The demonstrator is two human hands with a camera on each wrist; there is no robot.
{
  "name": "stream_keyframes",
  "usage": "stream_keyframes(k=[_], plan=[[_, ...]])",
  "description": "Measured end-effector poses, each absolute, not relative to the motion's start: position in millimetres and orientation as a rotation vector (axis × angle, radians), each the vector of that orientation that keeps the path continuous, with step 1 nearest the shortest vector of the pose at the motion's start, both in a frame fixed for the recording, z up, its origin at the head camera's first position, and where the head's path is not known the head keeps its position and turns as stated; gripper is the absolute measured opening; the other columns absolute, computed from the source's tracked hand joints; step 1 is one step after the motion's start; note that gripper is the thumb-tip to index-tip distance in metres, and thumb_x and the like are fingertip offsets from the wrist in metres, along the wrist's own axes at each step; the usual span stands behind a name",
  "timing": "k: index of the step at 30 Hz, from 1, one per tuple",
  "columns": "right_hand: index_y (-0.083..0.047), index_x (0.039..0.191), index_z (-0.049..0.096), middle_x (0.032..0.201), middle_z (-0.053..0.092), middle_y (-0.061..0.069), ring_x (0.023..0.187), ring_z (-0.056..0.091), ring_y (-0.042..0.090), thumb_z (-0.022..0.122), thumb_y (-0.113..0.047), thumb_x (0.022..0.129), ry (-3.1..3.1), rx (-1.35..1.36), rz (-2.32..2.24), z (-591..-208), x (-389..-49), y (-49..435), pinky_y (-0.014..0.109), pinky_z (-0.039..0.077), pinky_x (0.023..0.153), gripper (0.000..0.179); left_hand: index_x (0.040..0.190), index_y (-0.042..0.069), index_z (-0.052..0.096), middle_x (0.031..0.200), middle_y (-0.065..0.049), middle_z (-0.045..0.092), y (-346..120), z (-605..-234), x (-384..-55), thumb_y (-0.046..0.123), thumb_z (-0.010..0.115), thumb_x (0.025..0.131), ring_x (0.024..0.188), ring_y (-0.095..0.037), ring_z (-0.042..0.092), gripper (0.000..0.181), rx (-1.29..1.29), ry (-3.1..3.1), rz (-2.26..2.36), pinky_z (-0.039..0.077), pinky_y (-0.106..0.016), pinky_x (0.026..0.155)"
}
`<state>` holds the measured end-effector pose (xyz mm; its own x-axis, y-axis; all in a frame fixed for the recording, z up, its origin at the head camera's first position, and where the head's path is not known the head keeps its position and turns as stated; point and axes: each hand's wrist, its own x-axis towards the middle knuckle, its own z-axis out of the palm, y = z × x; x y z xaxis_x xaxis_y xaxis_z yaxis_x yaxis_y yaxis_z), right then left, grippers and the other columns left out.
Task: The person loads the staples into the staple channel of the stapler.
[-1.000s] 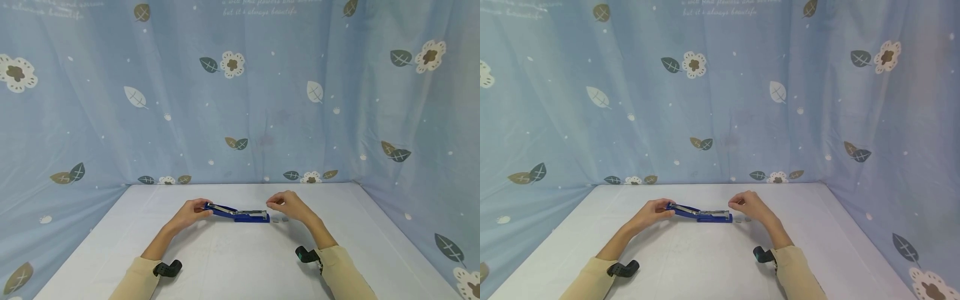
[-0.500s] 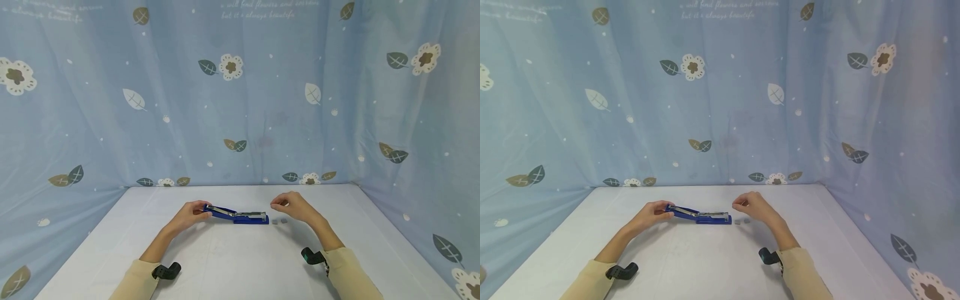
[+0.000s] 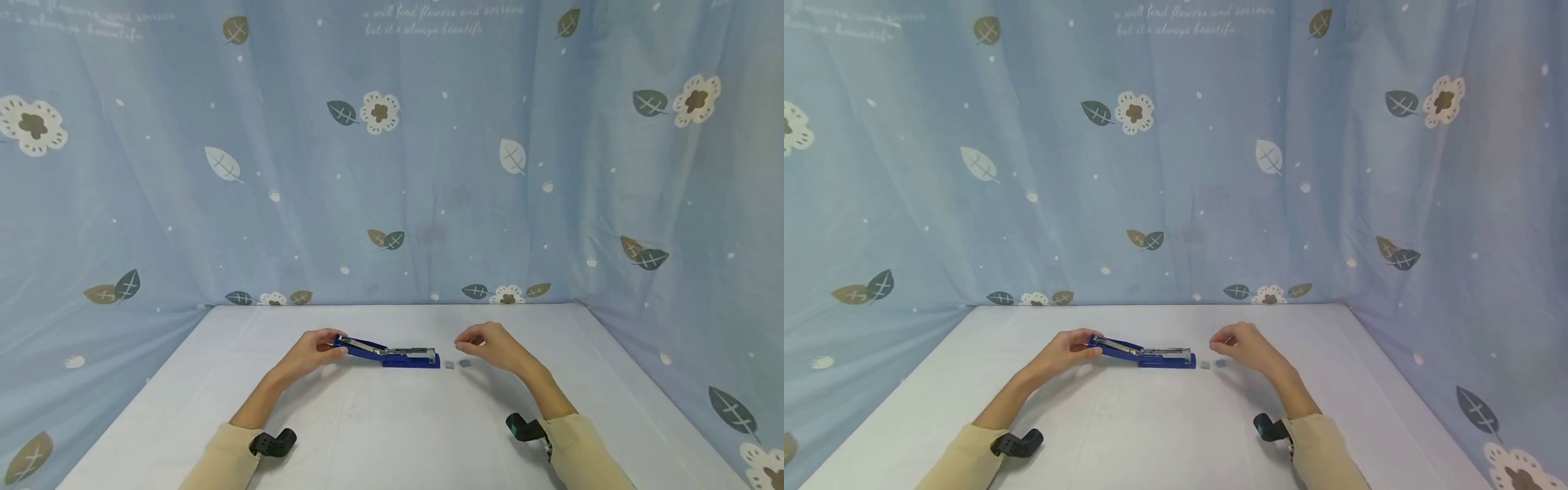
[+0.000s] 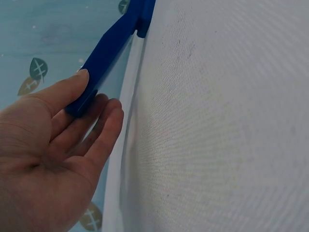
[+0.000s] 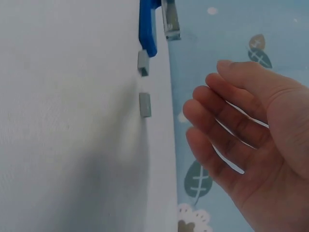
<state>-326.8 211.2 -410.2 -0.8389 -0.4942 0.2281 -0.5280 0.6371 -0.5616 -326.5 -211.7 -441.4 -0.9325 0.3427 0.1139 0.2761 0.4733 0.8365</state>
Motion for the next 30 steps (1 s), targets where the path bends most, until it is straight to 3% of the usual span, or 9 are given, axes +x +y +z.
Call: stream_keyframes(k=[10, 19, 24, 30], plan=[[-0.006, 0.108, 0.073, 0.098, 0.074, -0.002, 0.087, 0.064, 0.012, 0.066, -0.026, 0.095, -2.816, 0.861, 0.993, -420, -331, 218, 0.022, 0.051, 0.073, 0.025, 0.13, 0.005, 0.059, 0.117, -0.016, 0.069, -210, -440, -321, 0.025, 0.068, 0.093, 0.102, -0.023, 0.067, 0.042, 0.548, 2.631, 1.484, 0.055, -0.041, 0.087], [-0.006, 0.108, 0.073, 0.1, 0.074, 0.001, 0.089, 0.065, 0.015, 0.066, -0.023, 0.094, -2.848, 0.847, 0.959, -415, -331, 219, 0.024, 0.051, 0.076, 0.024, 0.128, -0.002, 0.058, 0.117, -0.022, 0.067, -200, -415, -302, 0.016, 0.066, 0.094, 0.103, -0.029, 0.067, 0.039, 0.565, 2.65, 1.478, 0.054, -0.027, 0.082], [-0.006, 0.109, 0.073, 0.099, 0.074, 0.0, 0.089, 0.064, 0.014, 0.067, -0.023, 0.094, -2.863, 0.837, 0.97, -416, -333, 222, 0.025, 0.051, 0.076, 0.023, 0.129, 0.004, 0.059, 0.118, -0.016, 0.068, -206, -428, -317, 0.024, 0.068, 0.093, 0.104, -0.025, 0.068, 0.041, 0.559, 2.647, 1.479, 0.055, -0.03, 0.085], [-0.005, 0.109, 0.072, 0.097, 0.074, 0.0, 0.086, 0.064, 0.013, 0.068, -0.023, 0.093, -2.882, 0.836, 1.002, -420, -335, 224, 0.023, 0.051, 0.073, 0.025, 0.128, 0.01, 0.061, 0.118, -0.012, 0.069, -210, -439, -328, 0.03, 0.071, 0.091, 0.103, -0.02, 0.068, 0.044, 0.535, 2.622, 1.481, 0.054, -0.026, 0.083]])
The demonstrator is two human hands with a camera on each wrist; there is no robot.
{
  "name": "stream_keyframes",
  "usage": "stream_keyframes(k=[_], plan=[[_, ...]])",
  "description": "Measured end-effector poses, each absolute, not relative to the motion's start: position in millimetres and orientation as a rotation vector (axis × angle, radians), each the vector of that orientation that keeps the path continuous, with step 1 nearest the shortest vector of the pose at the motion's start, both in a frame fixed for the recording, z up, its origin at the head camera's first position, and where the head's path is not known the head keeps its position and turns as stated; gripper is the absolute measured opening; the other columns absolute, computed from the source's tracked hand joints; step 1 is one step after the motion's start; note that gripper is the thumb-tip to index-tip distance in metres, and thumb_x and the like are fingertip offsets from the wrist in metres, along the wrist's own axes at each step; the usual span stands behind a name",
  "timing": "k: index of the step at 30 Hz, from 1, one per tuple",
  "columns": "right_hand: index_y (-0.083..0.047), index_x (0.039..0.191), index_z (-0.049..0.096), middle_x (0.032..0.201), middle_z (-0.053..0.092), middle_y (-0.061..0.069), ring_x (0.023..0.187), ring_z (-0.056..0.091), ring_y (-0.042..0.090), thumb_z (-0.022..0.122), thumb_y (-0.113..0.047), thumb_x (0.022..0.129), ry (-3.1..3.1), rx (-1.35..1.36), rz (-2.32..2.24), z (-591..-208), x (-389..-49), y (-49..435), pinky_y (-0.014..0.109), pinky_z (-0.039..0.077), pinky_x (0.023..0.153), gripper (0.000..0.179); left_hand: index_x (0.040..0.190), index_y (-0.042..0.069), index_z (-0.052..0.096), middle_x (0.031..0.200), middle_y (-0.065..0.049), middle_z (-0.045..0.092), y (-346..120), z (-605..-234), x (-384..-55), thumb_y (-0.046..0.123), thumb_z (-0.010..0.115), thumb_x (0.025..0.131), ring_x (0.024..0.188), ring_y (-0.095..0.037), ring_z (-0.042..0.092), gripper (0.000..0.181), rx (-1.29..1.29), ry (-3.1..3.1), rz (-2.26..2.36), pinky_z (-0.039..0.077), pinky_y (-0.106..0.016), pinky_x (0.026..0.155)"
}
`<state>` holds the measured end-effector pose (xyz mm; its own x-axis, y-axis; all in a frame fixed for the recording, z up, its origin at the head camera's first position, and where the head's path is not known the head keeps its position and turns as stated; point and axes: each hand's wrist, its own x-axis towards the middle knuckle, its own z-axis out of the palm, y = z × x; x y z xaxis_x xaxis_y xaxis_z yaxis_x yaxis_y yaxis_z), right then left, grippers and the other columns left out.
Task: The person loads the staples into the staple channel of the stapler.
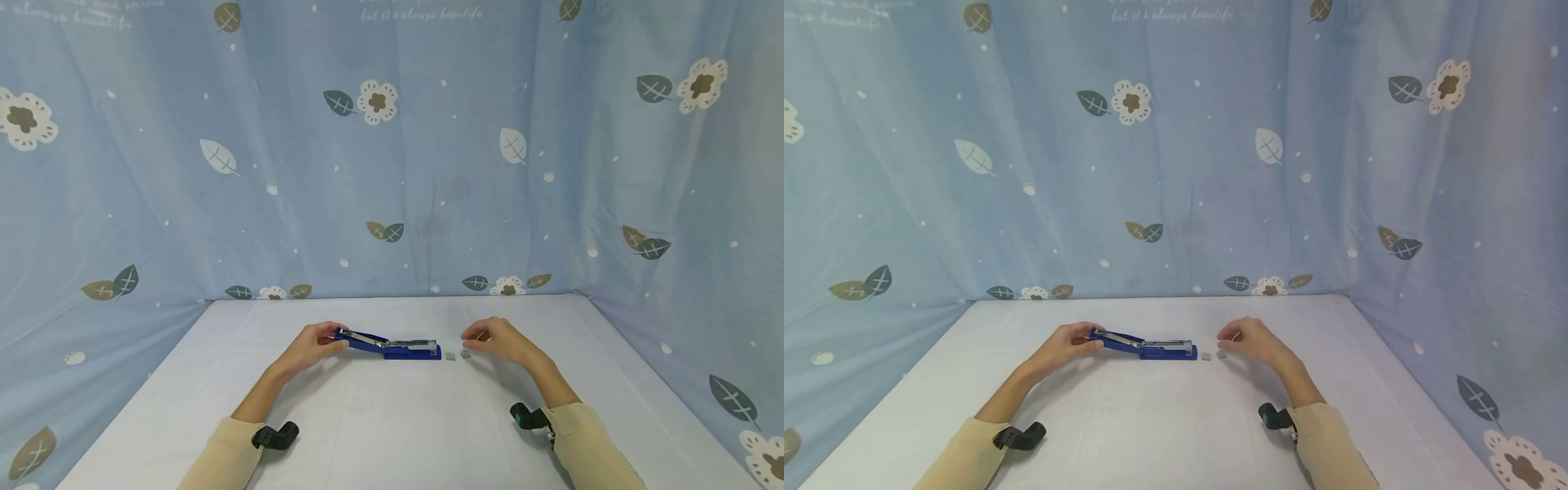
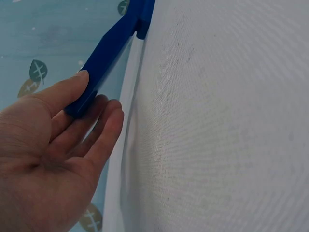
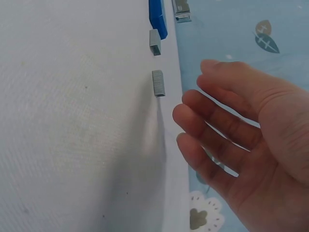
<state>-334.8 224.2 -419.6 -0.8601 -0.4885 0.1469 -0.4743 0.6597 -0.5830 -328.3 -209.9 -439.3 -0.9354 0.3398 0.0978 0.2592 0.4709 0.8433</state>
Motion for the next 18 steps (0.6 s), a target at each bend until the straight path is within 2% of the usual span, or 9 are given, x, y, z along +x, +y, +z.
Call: stream_keyframes(k=[7, 18], plan=[[-0.004, 0.109, 0.072, 0.096, 0.073, 0.002, 0.085, 0.064, 0.014, 0.07, -0.019, 0.091, 2.791, -0.795, -1.005, -424.6, -336.6, 224.8, 0.025, 0.052, 0.072, 0.023, 0.129, 0.007, 0.06, 0.116, -0.014, 0.069, -209.0, -438.0, -326.0, 0.028, 0.07, 0.092, 0.101, -0.023, 0.068, 0.044, 0.551, 2.626, 1.489, 0.055, -0.031, 0.083], [-0.007, 0.105, 0.074, 0.093, 0.073, 0.0, 0.083, 0.064, 0.013, 0.073, -0.02, 0.088, 2.804, -0.735, -0.973, -428.1, -338.0, 223.3, 0.027, 0.052, 0.072, 0.021, 0.128, 0.007, 0.061, 0.115, -0.013, 0.07, -208.3, -436.3, -325.0, 0.027, 0.069, 0.092, 0.1, -0.021, 0.068, 0.042, 0.539, 2.654, 1.468, 0.054, -0.028, 0.082]])
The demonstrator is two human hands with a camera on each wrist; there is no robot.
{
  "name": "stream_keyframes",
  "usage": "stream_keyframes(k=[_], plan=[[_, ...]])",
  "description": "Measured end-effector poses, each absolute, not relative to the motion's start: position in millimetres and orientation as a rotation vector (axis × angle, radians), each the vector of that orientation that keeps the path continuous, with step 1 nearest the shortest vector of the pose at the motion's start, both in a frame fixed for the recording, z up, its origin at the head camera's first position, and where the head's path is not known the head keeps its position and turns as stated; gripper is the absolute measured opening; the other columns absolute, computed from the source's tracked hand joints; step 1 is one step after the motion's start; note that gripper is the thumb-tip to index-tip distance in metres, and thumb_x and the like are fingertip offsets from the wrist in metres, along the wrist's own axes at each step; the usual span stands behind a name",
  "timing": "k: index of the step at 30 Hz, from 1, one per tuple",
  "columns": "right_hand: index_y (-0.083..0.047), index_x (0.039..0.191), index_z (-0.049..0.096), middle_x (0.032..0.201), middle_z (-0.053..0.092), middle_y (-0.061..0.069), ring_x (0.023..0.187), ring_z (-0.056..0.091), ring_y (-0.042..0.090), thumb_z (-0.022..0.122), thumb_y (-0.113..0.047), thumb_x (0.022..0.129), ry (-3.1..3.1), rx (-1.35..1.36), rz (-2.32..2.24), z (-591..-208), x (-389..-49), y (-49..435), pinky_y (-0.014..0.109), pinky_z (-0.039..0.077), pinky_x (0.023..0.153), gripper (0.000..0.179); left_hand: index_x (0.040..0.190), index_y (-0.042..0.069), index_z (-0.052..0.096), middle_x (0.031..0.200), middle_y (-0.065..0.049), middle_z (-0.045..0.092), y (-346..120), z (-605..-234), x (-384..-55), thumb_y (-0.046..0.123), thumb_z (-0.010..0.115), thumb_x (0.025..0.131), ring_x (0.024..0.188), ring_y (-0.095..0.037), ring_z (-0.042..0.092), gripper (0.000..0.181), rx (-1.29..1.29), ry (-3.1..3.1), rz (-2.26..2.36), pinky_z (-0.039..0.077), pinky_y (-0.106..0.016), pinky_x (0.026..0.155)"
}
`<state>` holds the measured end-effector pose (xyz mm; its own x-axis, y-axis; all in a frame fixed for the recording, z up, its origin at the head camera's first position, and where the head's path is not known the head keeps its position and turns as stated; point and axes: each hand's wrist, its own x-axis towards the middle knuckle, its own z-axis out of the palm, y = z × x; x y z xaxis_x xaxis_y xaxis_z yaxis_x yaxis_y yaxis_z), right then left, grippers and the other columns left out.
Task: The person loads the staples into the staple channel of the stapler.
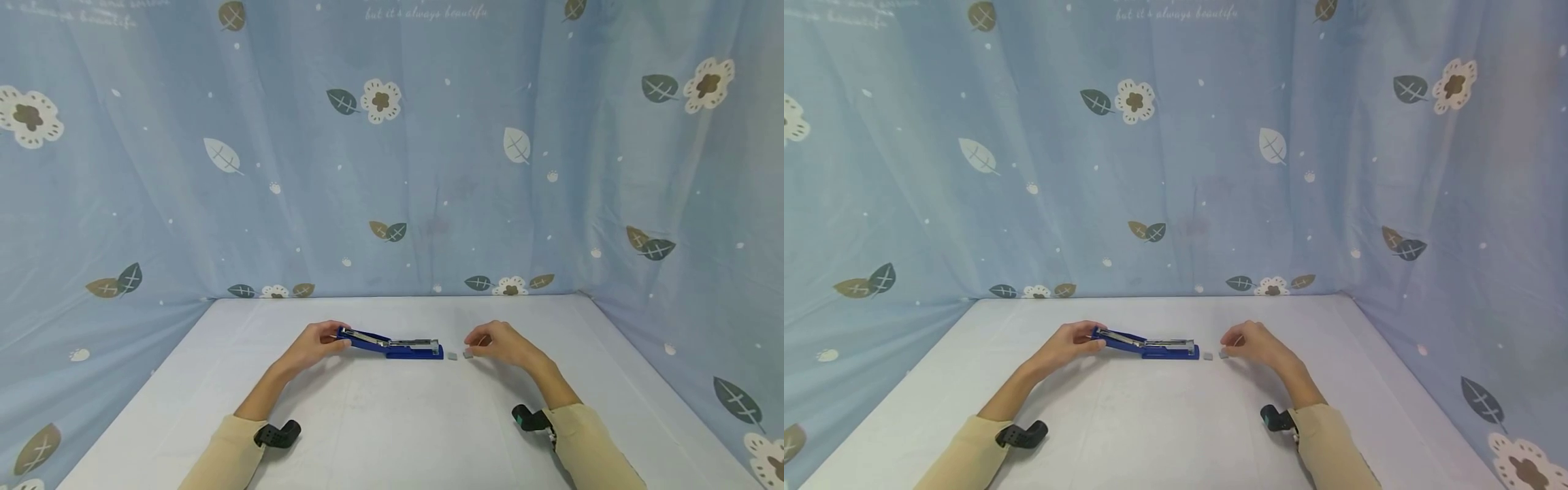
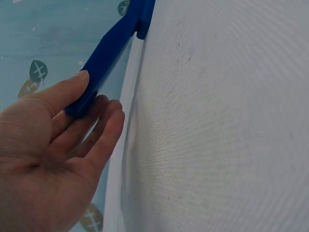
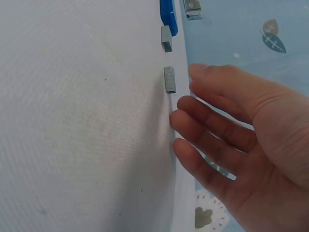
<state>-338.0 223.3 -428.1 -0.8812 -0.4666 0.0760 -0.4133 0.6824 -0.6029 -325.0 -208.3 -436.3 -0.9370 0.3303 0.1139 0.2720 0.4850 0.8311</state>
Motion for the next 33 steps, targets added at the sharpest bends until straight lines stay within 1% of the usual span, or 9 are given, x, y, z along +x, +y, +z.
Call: stream_keyframes(k=[6, 11, 14, 22, 27, 33], plan=[[-0.009, 0.103, 0.074, 0.094, 0.073, -0.001, 0.084, 0.064, 0.011, 0.075, -0.021, 0.087, 2.826, -0.719, -0.93, -429, -339, 223, 0.025, 0.051, 0.073, 0.02, 0.129, 0.003, 0.059, 0.115, -0.017, 0.069, -203, -427, -318, 0.019, 0.067, 0.094, 0.101, -0.026, 0.067, 0.039, 0.519, 2.677, 1.443, 0.054, -0.032, 0.084], [-0.008, 0.101, 0.075, 0.093, 0.073, 0.0, 0.084, 0.064, 0.012, 0.076, -0.016, 0.086, 2.821, -0.749, -0.924, -431, -338, 223, 0.024, 0.052, 0.072, 0.017, 0.127, 0.0, 0.06, 0.113, -0.018, 0.069, -198, -410, -305, 0.016, 0.067, 0.094, 0.099, -0.027, 0.068, 0.038, 0.56, 2.656, 1.441, 0.053, -0.028, 0.081], [-0.008, 0.1, 0.075, 0.094, 0.073, 0.001, 0.084, 0.064, 0.013, 0.076, -0.014, 0.086, 2.809, -0.753, -0.932, -432, -338, 223, 0.023, 0.052, 0.071, 0.016, 0.126, -0.001, 0.06, 0.112, -0.019, 0.069, -197, -405, -300, 0.015, 0.067, 0.094, 0.098, -0.027, 0.068, 0.037, 0.58, 2.657, 1.443, 0.053, -0.027, 0.08], [-0.011, 0.096, 0.076, 0.093, 0.073, -0.001, 0.081, 0.064, 0.009, 0.076, -0.013, 0.084, 2.832, -0.757, -0.914, -434, -338, 223, 0.022, 0.052, 0.068, 0.012, 0.127, -0.001, 0.059, 0.113, -0.02, 0.069, -198, -408, -300, 0.016, 0.067, 0.094, 0.099, -0.028, 0.068, 0.038, 0.563, 2.631, 1.473, 0.052, -0.024, 0.08], [-0.012, 0.095, 0.077, 0.093, 0.072, -0.001, 0.081, 0.063, 0.009, 0.077, -0.013, 0.084, 2.846, -0.762, -0.9, -435, -339, 223, 0.022, 0.051, 0.068, 0.011, 0.128, -0.001, 0.059, 0.115, -0.021, 0.068, -199, -410, -303, 0.016, 0.067, 0.094, 0.1, -0.029, 0.068, 0.038, 0.564, 2.614, 1.477, 0.053, -0.026, 0.081], [-0.009, 0.094, 0.077, 0.092, 0.071, 0.002, 0.08, 0.063, 0.01, 0.076, -0.012, 0.084, 2.843, -0.773, -0.91, -436, -339, 223, 0.021, 0.051, 0.066, 0.01, 0.127, -0.001, 0.059, 0.115, -0.02, 0.068, -199, -411, -303, 0.016, 0.067, 0.094, 0.1, -0.029, 0.068, 0.038, 0.571, 2.615, 1.477, 0.053, -0.027, 0.081]])
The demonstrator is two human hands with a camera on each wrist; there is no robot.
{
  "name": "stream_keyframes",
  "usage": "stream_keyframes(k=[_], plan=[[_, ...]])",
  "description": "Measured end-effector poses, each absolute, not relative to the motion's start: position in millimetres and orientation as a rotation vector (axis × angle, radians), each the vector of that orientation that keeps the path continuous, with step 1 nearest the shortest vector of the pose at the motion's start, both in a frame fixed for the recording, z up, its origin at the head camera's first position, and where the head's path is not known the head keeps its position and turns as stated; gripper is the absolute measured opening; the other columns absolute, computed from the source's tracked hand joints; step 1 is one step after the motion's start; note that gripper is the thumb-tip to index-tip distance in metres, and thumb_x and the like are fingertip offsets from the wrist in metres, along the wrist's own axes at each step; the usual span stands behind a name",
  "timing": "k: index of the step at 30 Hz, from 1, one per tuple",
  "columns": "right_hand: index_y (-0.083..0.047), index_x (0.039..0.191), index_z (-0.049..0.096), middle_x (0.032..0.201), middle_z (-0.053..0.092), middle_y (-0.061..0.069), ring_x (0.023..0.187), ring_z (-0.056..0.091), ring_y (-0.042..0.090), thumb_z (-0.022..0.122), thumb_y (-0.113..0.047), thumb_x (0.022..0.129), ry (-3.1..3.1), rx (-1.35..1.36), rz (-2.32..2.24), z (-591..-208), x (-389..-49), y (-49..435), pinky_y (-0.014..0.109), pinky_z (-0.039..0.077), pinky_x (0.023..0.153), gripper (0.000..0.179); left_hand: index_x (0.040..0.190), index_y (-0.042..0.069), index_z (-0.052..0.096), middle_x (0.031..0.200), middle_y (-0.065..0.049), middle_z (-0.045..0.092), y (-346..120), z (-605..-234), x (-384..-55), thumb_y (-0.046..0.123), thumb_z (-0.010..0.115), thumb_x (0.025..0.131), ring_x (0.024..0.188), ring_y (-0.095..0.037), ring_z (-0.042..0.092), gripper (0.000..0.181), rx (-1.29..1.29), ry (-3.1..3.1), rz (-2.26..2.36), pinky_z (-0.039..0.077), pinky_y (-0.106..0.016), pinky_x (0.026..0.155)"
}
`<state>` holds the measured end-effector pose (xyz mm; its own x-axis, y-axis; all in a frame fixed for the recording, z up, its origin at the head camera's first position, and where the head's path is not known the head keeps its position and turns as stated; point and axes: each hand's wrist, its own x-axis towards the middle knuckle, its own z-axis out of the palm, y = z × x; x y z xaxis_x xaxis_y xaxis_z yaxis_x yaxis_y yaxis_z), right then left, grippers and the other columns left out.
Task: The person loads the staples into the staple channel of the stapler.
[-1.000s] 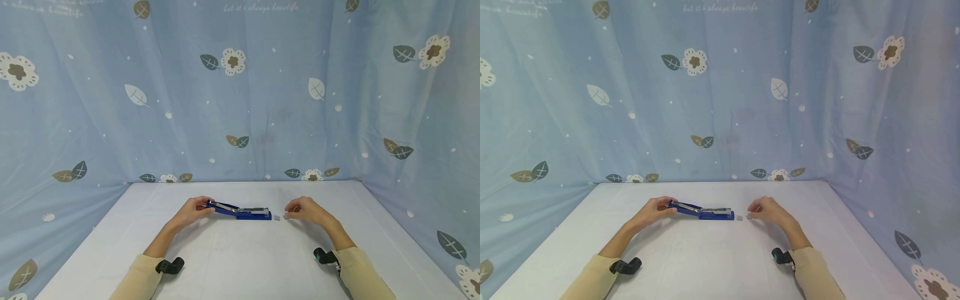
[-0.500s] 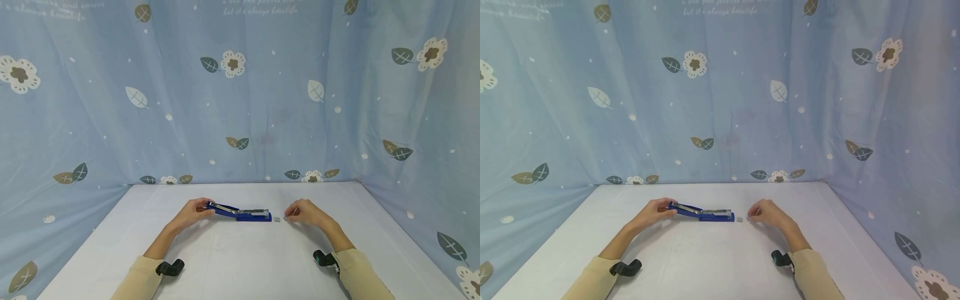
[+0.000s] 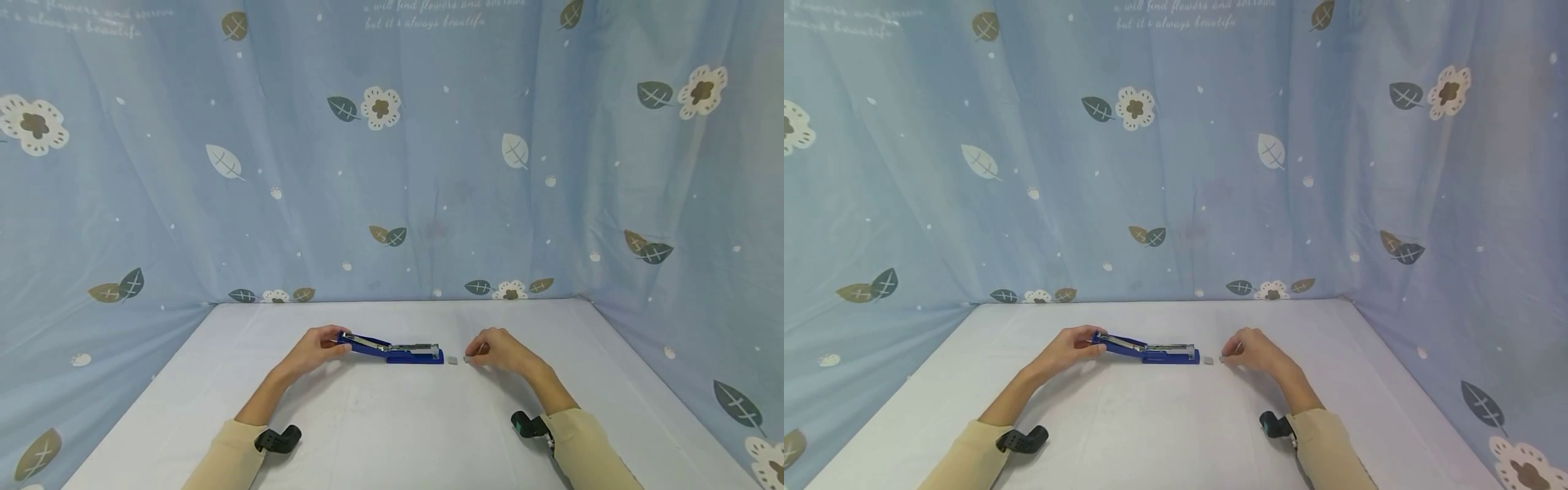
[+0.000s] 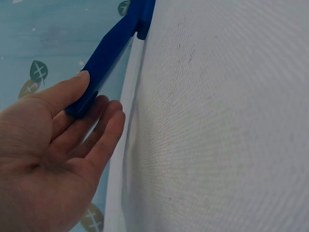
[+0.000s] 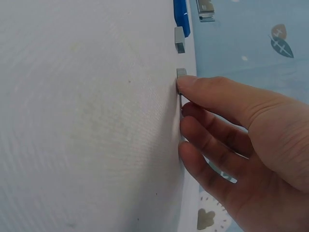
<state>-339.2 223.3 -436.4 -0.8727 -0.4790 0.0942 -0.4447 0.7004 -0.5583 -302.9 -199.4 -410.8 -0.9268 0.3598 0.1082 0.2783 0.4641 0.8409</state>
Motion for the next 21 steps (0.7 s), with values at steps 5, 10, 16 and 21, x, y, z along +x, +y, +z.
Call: stream_keyframes(k=[5, 10, 16, 21], plan=[[-0.01, 0.092, 0.077, 0.09, 0.07, 0.001, 0.08, 0.062, 0.011, 0.077, -0.012, 0.084, 2.85, -0.765, -0.915, -438.1, -340.2, 223.4, 0.021, 0.05, 0.066, 0.009, 0.127, -0.002, 0.059, 0.113, -0.02, 0.069, -198.7, -409.7, -301.0, 0.015, 0.067, 0.094, 0.099, -0.029, 0.068, 0.038, 0.575, 2.621, 1.48, 0.054, -0.029, 0.082], [-0.012, 0.091, 0.076, 0.09, 0.069, -0.001, 0.08, 0.061, 0.01, 0.077, -0.013, 0.084, 2.85, -0.739, -0.925, -441.4, -340.8, 223.4, 0.021, 0.05, 0.067, 0.008, 0.127, -0.002, 0.059, 0.114, -0.021, 0.069, -199.4, -410.6, -300.8, 0.015, 0.067, 0.094, 0.1, -0.031, 0.067, 0.038, 0.578, 2.613, 1.484, 0.052, -0.024, 0.08], [-0.012, 0.092, 0.076, 0.09, 0.07, 0.0, 0.079, 0.061, 0.01, 0.078, -0.014, 0.083, 2.838, -0.724, -0.937, -439.5, -338.4, 223.1, 0.021, 0.05, 0.069, 0.009, 0.128, -0.001, 0.059, 0.115, -0.021, 0.068, -200.1, -411.4, -301.7, 0.015, 0.066, 0.094, 0.101, -0.03, 0.067, 0.038, 0.582, 2.613, 1.48, 0.052, -0.022, 0.08], [-0.01, 0.094, 0.075, 0.091, 0.069, 0.0, 0.081, 0.061, 0.01, 0.077, -0.014, 0.084, 2.819, -0.747, -0.945, -437.6, -338.3, 225.3, 0.021, 0.05, 0.07, 0.01, 0.128, -0.002, 0.059, 0.115, -0.021, 0.068, -199.9, -411.3, -302.4, 0.015, 0.067, 0.094, 0.101, -0.031, 0.067, 0.038, 0.583, 2.606, 1.493, 0.052, -0.022, 0.08]])
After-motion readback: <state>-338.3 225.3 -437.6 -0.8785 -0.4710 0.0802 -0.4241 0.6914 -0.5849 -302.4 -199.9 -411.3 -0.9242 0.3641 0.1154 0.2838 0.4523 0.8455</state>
